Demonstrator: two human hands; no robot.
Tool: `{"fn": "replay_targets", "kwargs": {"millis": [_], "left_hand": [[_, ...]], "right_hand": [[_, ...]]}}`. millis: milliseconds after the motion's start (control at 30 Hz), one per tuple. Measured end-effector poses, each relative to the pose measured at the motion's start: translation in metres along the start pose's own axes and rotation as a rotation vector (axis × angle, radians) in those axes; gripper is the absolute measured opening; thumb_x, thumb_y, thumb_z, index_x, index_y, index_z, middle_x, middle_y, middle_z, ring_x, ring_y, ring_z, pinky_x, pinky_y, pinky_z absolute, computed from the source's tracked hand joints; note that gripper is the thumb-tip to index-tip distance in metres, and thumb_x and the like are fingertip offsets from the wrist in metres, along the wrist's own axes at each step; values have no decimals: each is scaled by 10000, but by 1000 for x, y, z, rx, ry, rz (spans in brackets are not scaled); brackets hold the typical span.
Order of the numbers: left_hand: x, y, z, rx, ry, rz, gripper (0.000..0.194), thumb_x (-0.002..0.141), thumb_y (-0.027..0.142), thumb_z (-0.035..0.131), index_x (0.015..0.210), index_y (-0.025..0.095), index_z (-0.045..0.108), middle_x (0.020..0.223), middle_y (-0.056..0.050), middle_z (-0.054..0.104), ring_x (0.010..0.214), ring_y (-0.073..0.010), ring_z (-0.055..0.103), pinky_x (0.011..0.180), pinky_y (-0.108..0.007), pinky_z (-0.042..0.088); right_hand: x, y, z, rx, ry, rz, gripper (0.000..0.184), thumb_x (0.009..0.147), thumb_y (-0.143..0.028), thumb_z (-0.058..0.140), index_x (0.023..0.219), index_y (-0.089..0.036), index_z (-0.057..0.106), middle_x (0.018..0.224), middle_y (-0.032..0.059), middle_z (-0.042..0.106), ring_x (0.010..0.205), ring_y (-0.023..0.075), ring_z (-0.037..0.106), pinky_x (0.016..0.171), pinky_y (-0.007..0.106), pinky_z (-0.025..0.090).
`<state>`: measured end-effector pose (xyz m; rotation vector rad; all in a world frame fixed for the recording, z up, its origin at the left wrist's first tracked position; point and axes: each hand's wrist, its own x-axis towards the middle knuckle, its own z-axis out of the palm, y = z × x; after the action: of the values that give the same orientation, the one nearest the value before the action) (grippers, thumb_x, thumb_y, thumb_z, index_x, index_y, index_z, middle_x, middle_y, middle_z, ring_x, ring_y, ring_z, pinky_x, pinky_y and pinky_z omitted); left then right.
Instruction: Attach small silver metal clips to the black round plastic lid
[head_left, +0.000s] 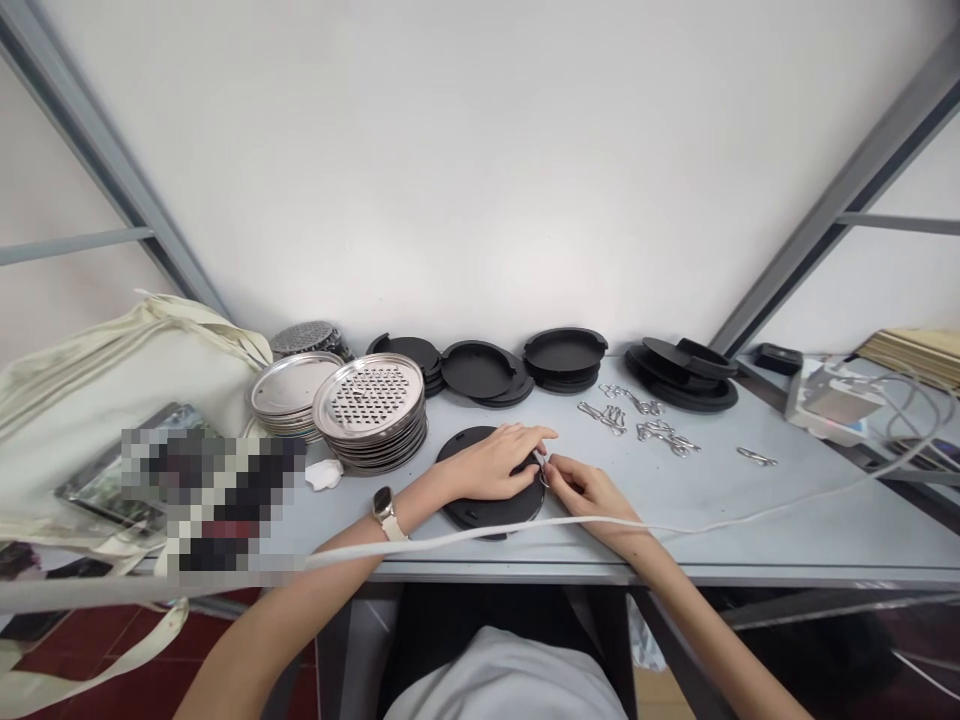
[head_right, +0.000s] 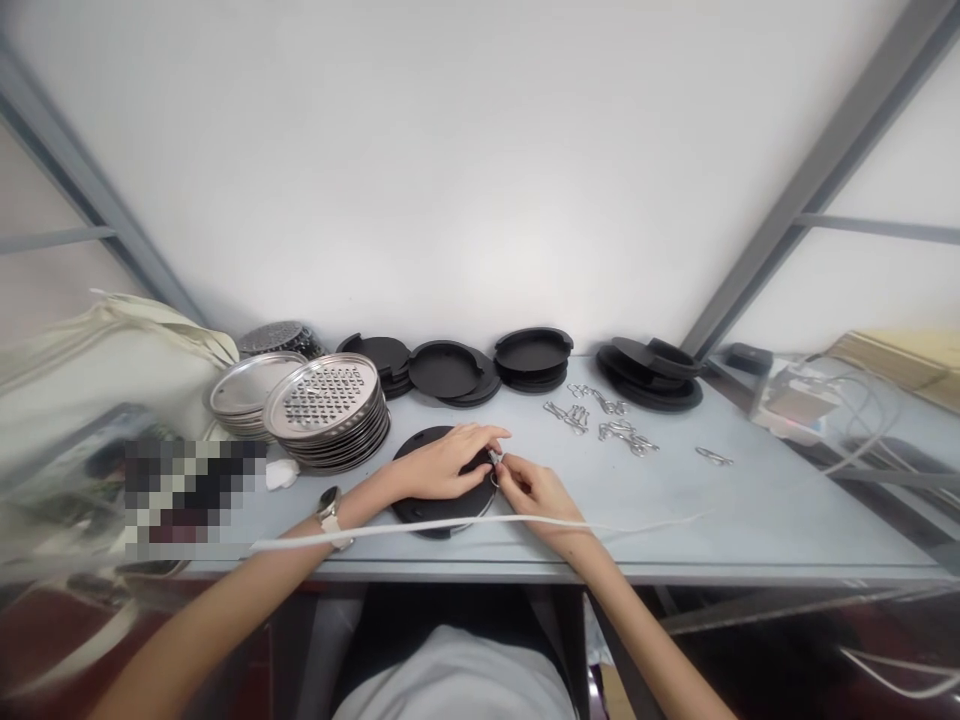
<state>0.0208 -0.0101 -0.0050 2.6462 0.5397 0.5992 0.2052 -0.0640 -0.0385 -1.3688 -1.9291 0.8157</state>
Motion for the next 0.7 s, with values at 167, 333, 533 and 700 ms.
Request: {"fn": "replay_targets", "kwargs": {"millis": [167,333,533,700], "left_hand": [[0,-2,0,8,-20,14,393,862,167,463,1249,161,392,1095,-86,580,1060,-199,509,992,-357,350],[0,-1,0,30,-52,21,344,866,152,435,1209,159,413,1046,-83,589,1013,-199,530,964,-350,364],[1,-1,0,48,-64,33,324,873,155,420,1196,166,411,1018,-81,585,997,-204,528,954,-353,360],[1,-2,1,54,-63,38,299,875,162,423,1174,163,424,1007,-81,581,983,-205,529,941,-354,365]], "right_hand": [[0,3,1,29,24,5,332,902,-403,364,639,-201,361,591,-49,331,550,99,301,513,225,268],[0,3,2,68,37,-6,290,899,-419,384,718,-196,431,603,-50,356,558,103,321,515,221,286],[-1,2,3,37,36,15,332,902,-454,378,678,-209,391,571,-57,347,532,105,312,503,230,274],[0,2,4,61,39,13,302,881,-450,412,696,-211,415,566,-58,360,524,107,332,504,234,290]]}}
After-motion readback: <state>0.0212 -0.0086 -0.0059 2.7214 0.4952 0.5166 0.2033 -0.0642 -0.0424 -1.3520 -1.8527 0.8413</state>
